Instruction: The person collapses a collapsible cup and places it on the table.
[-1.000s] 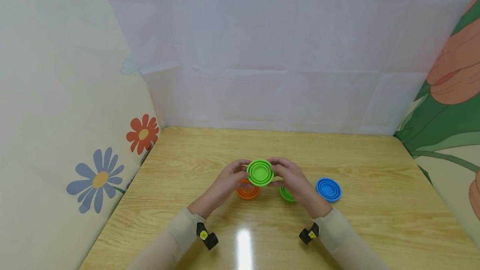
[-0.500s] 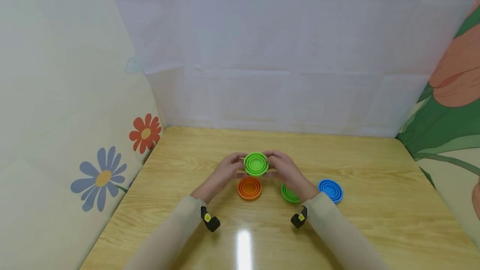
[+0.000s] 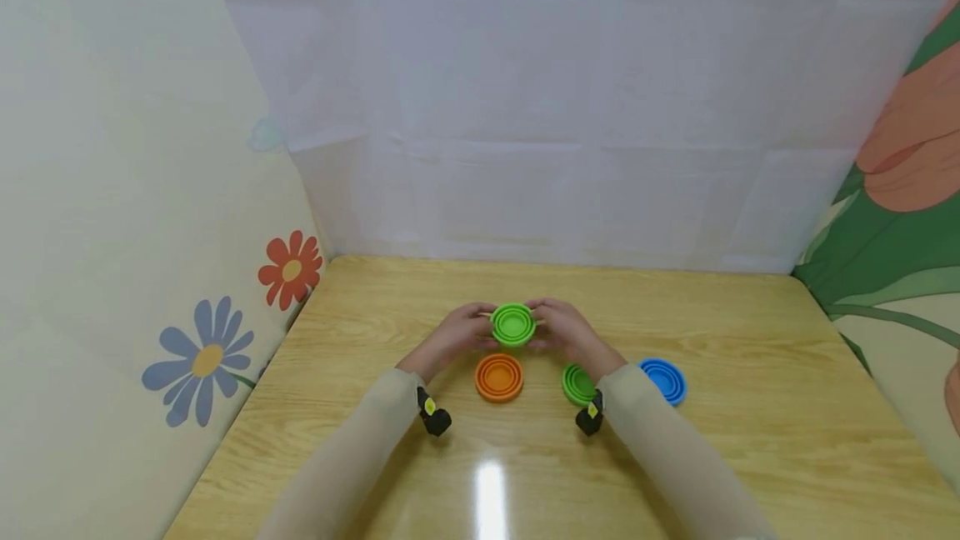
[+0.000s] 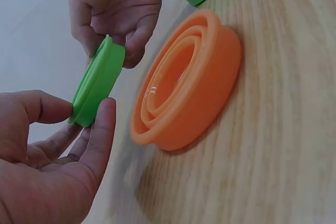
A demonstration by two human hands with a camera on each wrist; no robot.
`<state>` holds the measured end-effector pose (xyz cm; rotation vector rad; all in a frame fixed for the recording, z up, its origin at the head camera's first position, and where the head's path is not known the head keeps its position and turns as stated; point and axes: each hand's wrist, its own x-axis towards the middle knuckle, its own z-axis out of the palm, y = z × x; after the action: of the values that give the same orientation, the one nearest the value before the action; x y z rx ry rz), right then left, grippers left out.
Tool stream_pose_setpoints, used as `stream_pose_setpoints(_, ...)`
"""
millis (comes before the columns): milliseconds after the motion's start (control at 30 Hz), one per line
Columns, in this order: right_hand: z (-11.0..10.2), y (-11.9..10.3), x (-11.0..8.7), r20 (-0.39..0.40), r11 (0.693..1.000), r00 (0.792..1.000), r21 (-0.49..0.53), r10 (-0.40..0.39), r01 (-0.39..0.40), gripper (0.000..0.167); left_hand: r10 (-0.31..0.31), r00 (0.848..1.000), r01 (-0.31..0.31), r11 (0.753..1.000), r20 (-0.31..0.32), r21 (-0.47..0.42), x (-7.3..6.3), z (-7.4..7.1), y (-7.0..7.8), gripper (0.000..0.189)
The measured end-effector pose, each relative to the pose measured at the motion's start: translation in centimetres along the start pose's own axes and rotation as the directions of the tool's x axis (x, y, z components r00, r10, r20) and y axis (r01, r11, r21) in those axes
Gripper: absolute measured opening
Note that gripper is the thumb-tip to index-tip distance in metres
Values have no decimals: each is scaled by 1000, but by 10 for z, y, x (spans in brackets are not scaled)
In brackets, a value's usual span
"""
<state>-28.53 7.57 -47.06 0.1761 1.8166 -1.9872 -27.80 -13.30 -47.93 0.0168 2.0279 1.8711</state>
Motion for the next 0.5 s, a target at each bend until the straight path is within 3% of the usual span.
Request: stream_pose_setpoints(500, -12, 1, 20, 1, 999, 999, 0, 44, -44, 38, -90, 995, 90, 996, 42, -13, 23, 1, 0, 45)
